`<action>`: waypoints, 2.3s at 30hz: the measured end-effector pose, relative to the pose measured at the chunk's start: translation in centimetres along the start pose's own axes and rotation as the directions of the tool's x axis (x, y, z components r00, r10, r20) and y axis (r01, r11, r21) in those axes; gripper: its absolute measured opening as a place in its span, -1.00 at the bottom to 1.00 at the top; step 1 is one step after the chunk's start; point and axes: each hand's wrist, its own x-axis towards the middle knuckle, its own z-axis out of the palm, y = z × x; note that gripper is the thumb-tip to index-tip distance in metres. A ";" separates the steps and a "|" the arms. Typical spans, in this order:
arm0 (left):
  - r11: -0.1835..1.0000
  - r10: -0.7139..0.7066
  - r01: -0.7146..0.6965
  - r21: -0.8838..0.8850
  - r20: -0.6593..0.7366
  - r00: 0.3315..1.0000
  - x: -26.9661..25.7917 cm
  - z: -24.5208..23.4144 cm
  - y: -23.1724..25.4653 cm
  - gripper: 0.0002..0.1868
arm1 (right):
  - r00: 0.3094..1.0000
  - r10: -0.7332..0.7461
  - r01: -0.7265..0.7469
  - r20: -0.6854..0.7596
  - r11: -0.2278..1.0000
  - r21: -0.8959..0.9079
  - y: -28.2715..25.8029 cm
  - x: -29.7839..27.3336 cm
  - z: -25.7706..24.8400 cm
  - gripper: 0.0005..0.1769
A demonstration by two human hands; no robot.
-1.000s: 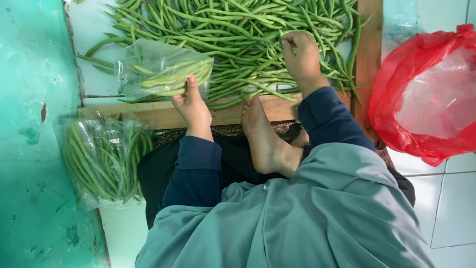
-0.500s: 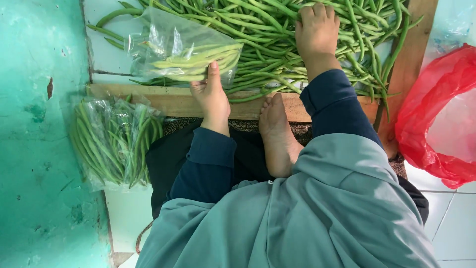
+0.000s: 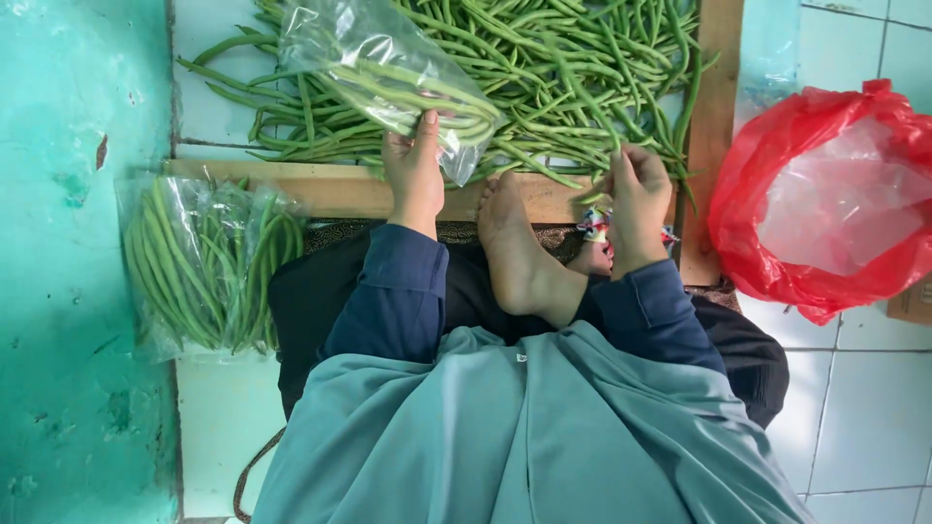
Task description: Packaging green beans into small plastic bags by hand
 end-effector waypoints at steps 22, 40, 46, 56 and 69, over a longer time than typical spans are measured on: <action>0.935 -0.191 -0.072 0.347 0.665 0.722 -15.3 -2.2 18.2 -0.68 | 0.626 -0.778 0.731 -0.041 0.568 0.378 -15.5 -13.0 -13.3 -0.75; 0.873 -0.075 -0.394 0.288 0.877 0.474 -18.5 -1.1 19.4 -0.91 | 0.271 -0.919 0.930 -0.285 0.174 0.324 -21.1 -19.9 -16.1 -0.60; 0.874 -0.027 -0.421 0.242 0.889 0.456 -19.1 -0.7 19.8 -0.94 | 0.311 -0.932 0.916 -0.184 0.243 0.320 -21.8 -20.4 -15.1 -0.68; 0.849 0.022 -0.480 0.221 0.893 0.449 -18.8 -1.0 20.0 -0.76 | 0.474 -0.824 0.849 0.310 0.521 0.088 -21.6 -20.4 -14.5 -0.72; 0.832 0.168 -0.546 0.100 0.892 0.420 -19.0 -1.2 21.6 -0.75 | 0.263 -0.719 0.962 0.643 0.247 -0.118 -23.5 -20.2 -13.3 -0.72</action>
